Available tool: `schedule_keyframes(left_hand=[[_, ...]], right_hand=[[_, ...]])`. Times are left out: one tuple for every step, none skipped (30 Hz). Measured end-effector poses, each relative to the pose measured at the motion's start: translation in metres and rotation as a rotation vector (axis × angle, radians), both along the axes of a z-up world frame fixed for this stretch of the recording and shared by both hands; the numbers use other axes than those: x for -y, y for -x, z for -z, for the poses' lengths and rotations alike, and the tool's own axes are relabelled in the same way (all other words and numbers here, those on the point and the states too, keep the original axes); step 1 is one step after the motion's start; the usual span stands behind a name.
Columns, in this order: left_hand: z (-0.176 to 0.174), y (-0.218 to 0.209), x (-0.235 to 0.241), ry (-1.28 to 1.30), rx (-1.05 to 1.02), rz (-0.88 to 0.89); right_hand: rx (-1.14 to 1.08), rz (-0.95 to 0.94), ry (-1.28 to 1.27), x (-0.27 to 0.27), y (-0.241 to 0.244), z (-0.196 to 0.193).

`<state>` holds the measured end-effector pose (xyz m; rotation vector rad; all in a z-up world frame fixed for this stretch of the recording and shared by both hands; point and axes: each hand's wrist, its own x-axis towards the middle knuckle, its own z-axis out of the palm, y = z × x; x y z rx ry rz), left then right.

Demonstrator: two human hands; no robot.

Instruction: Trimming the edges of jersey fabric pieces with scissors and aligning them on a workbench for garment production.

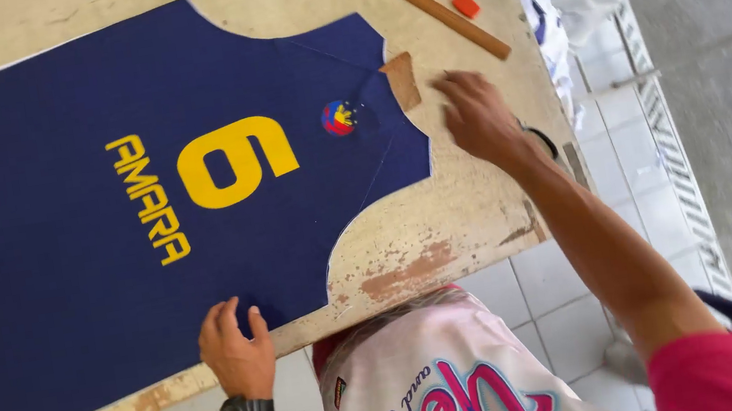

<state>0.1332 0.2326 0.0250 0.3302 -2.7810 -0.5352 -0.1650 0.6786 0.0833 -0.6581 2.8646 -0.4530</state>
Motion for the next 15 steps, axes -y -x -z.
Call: schedule_keyframes(left_hand=[[-0.004, -0.004, -0.011, -0.054, -0.039, -0.001], [-0.008, -0.003, -0.035, -0.044, -0.040, -0.030], [-0.011, -0.003, -0.054, -0.131, -0.019, 0.007], [-0.013, -0.003, -0.073, -0.218, 0.001, 0.044], [-0.006, 0.000, -0.095, -0.208, 0.007, 0.034], [0.001, 0.003, -0.116, -0.190, -0.077, 0.079], [0.014, 0.014, -0.145, -0.188, -0.172, 0.128], [0.017, 0.020, -0.159, -0.194, -0.177, 0.122], [0.019, 0.021, -0.181, -0.177, -0.149, 0.198], [0.021, 0.024, -0.202, -0.161, -0.121, 0.274], [0.027, 0.020, -0.221, -0.162, -0.118, 0.240], [0.033, 0.019, -0.241, -0.177, -0.054, 0.296], [0.036, 0.026, -0.258, -0.185, 0.002, 0.343], [0.033, 0.033, -0.267, -0.178, -0.003, 0.299], [0.033, 0.038, -0.284, -0.170, -0.025, 0.285]], right_hand=[[-0.208, 0.006, 0.154, -0.025, -0.010, 0.007], [-0.207, -0.022, 0.167, -0.037, -0.020, -0.001], [-0.022, 0.193, 0.053, -0.049, -0.037, -0.008], [0.165, 0.403, -0.066, -0.061, -0.054, -0.015], [0.173, 0.392, -0.058, -0.076, -0.068, 0.015], [-0.092, 0.304, -0.087, -0.091, -0.081, 0.045], [-0.369, 0.215, -0.126, -0.115, -0.088, 0.070], [-0.374, 0.208, -0.132, -0.119, -0.095, 0.075], [-0.365, 0.245, -0.160, -0.127, -0.096, 0.076], [-0.358, 0.282, -0.188, -0.135, -0.098, 0.077], [-0.354, 0.248, -0.185, -0.151, -0.104, 0.087], [-0.184, 0.227, -0.090, -0.168, -0.109, 0.096], [-0.018, 0.194, 0.009, -0.181, -0.100, 0.104], [-0.020, 0.150, 0.016, -0.178, -0.098, 0.106], [0.012, 0.168, 0.033, -0.184, -0.094, 0.107]])
